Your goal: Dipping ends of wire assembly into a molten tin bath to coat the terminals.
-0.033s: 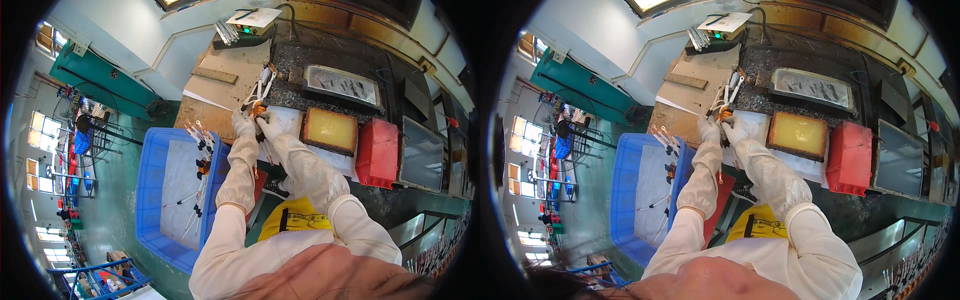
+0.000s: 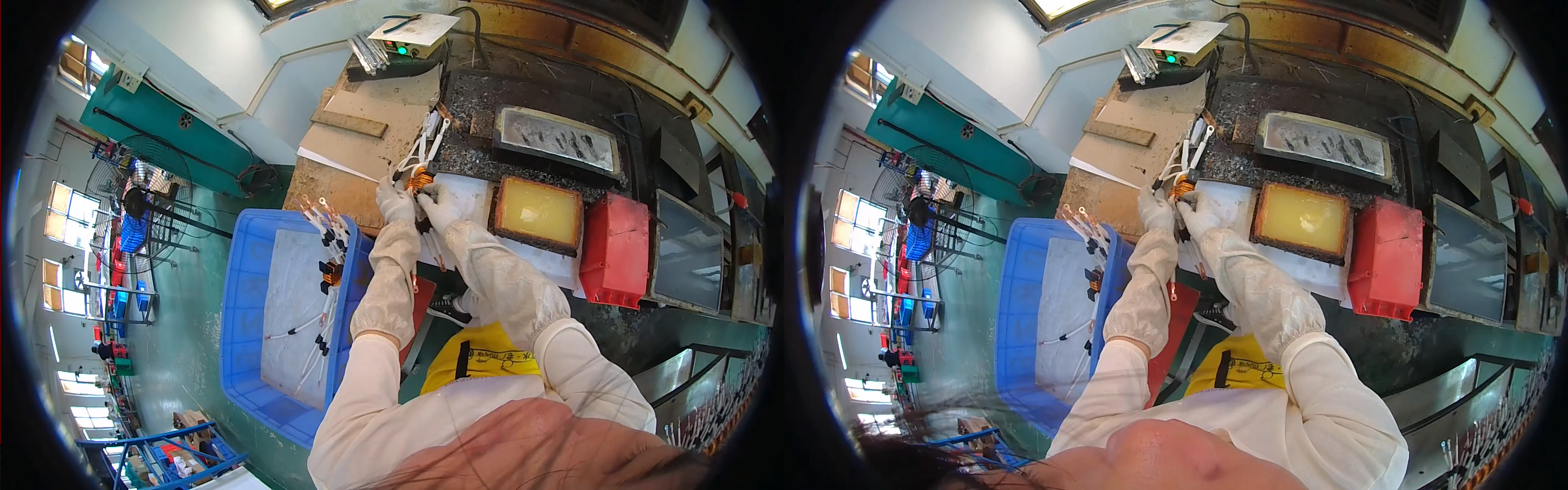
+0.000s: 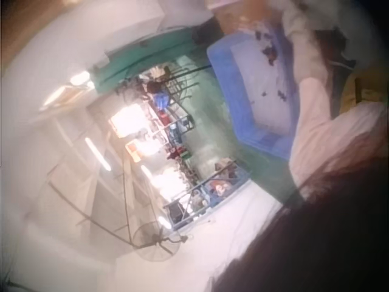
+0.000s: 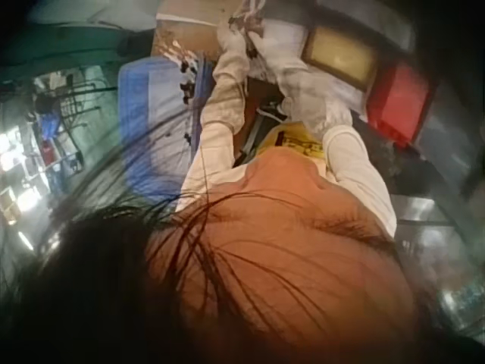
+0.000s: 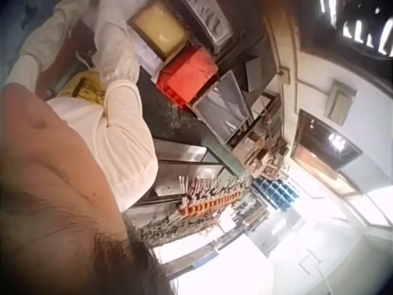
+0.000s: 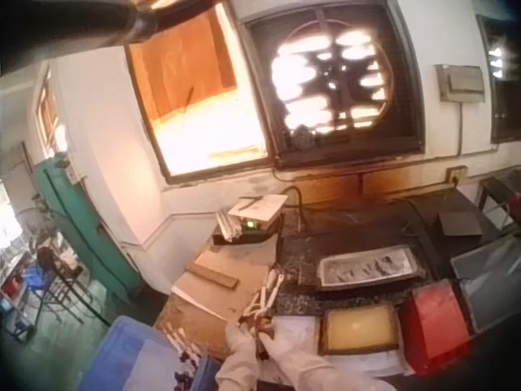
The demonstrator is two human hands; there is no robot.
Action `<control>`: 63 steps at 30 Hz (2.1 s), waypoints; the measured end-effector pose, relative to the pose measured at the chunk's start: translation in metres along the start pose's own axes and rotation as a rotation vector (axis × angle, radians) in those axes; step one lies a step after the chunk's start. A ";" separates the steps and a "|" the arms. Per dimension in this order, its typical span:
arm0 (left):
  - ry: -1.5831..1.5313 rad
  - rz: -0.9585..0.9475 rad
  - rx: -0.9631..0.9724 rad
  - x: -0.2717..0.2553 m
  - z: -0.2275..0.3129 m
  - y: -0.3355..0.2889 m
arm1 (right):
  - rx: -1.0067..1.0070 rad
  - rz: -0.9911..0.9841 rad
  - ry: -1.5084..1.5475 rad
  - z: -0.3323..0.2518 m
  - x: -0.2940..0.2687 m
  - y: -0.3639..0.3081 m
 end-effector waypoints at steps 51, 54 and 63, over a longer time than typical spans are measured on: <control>-0.347 -0.258 -0.308 -0.265 -0.174 -0.012 | 0.624 -0.185 0.806 -0.050 -0.106 -0.273; -0.127 -0.404 -0.411 -0.248 -0.232 -0.032 | 0.659 -0.227 0.770 -0.042 -0.109 -0.271; 0.005 -0.662 -0.601 -0.206 -0.253 -0.073 | 0.586 -0.237 0.771 -0.032 -0.118 -0.267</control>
Point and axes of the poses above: each hand's wrist, its own y-axis towards the middle knuckle, its own x-axis out of the palm, z = x × y, the point moved 6 cm from there along y, towards the middle knuckle, and after that the axes turned 13 degrees about y, right-handed, at the moved point
